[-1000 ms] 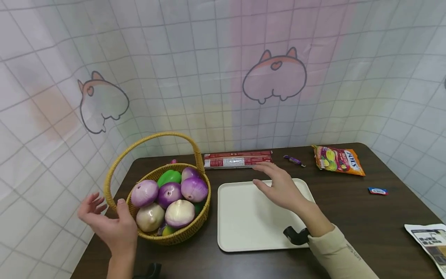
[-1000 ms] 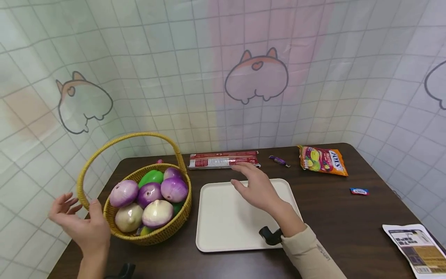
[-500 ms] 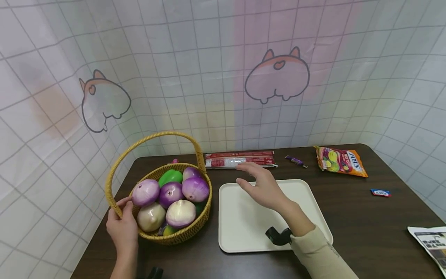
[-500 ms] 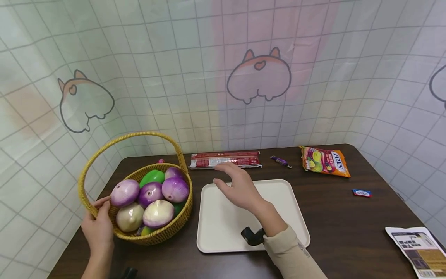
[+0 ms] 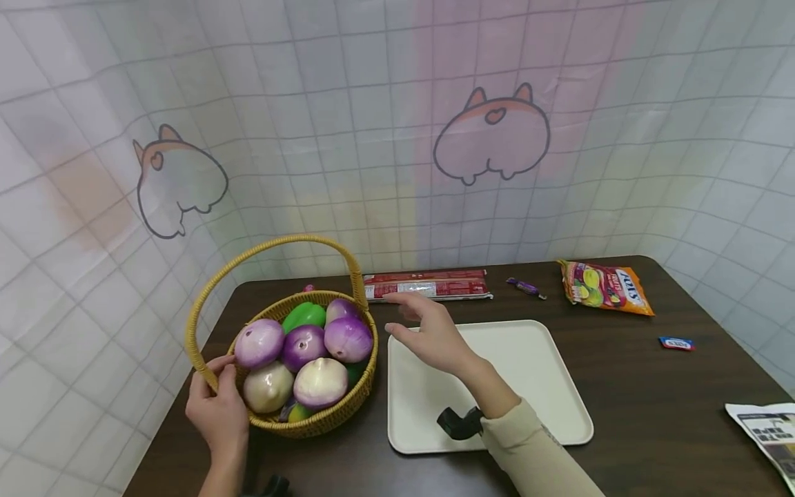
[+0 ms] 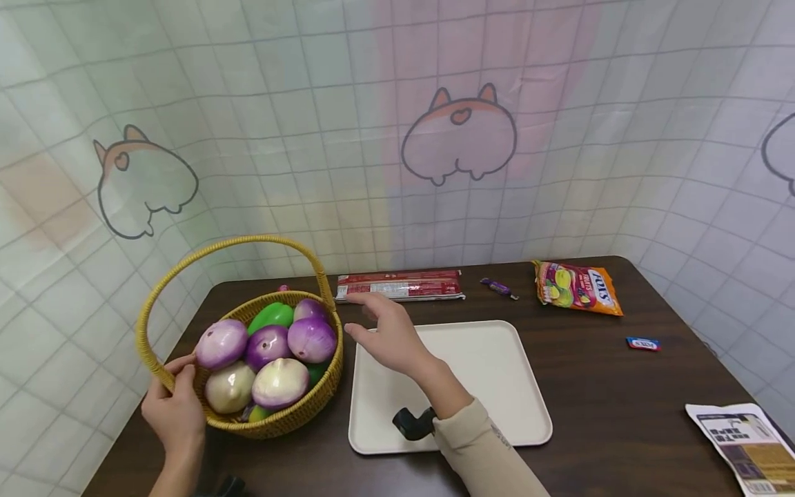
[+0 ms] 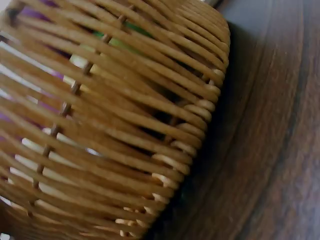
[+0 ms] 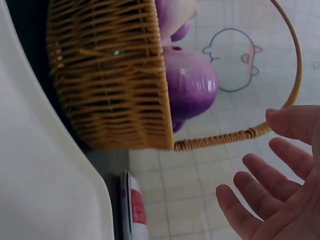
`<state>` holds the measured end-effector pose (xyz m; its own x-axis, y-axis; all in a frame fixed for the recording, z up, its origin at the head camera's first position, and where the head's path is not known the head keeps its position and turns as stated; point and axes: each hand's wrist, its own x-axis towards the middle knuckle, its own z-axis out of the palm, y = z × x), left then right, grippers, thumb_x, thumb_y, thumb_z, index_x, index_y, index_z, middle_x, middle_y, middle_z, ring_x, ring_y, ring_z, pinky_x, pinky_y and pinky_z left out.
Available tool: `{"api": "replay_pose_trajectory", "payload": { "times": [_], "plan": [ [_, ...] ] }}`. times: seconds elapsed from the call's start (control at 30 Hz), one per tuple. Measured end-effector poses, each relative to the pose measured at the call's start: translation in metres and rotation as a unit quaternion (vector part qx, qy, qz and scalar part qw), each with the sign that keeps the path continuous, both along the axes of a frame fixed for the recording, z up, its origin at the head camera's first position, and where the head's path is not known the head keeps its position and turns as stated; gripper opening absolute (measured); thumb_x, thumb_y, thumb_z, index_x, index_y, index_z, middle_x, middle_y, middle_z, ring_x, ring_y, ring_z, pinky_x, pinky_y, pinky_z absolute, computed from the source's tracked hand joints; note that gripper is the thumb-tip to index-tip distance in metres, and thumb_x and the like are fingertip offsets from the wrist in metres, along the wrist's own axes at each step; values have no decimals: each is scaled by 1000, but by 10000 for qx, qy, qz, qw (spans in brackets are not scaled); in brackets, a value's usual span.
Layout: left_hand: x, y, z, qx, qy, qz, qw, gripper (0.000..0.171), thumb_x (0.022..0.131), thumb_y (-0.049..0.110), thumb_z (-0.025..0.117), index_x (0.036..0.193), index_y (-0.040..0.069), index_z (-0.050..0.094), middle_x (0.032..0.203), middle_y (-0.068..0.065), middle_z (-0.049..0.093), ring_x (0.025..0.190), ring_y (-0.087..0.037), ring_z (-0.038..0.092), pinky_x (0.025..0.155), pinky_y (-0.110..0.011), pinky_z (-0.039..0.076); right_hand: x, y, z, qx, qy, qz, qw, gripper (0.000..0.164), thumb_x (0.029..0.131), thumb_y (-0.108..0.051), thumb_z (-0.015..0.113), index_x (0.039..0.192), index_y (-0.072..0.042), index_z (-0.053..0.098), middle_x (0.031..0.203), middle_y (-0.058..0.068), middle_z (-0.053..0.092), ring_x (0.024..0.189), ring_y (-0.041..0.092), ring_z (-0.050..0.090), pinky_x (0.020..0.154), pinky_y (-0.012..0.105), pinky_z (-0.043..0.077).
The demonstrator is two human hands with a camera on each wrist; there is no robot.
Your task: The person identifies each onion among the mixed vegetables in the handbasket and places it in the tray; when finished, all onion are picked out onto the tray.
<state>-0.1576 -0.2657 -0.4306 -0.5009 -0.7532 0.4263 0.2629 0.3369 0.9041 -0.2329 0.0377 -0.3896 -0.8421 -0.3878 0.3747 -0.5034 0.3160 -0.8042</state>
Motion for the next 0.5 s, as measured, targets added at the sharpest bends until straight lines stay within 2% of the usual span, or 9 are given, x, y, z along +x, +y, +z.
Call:
{"api": "replay_pose_trajectory", "payload": {
  "times": [0.13, 0.33, 0.5],
  "plan": [
    [6, -1, 1, 54, 100, -188, 9998, 15, 88, -5, 59, 98, -12, 67, 84, 6, 63, 82, -6, 54, 72, -18, 40, -2, -15, 1, -155, -143, 166, 9996, 47, 90, -15, 70, 135, -15, 56, 133, 3, 59, 118, 28, 58, 98, 41, 48],
    [7, -4, -8, -399, 214, -237, 9987, 14, 86, -9, 58, 97, -13, 66, 87, -4, 62, 81, -6, 55, 70, -17, 41, -7, -32, -1, -300, -277, 457, 9981, 48, 90, -16, 70, 135, -10, 55, 133, 11, 58, 118, 32, 58, 100, 43, 46],
    [8, -2, -7, -480, 375, -256, 9978, 17, 81, -15, 57, 96, -15, 66, 88, -10, 62, 81, -9, 57, 70, -16, 42, -7, -43, -3, -450, -454, 540, 9965, 49, 90, -17, 70, 136, -11, 54, 134, 11, 58, 121, 32, 56, 103, 47, 43]
  ]
}}
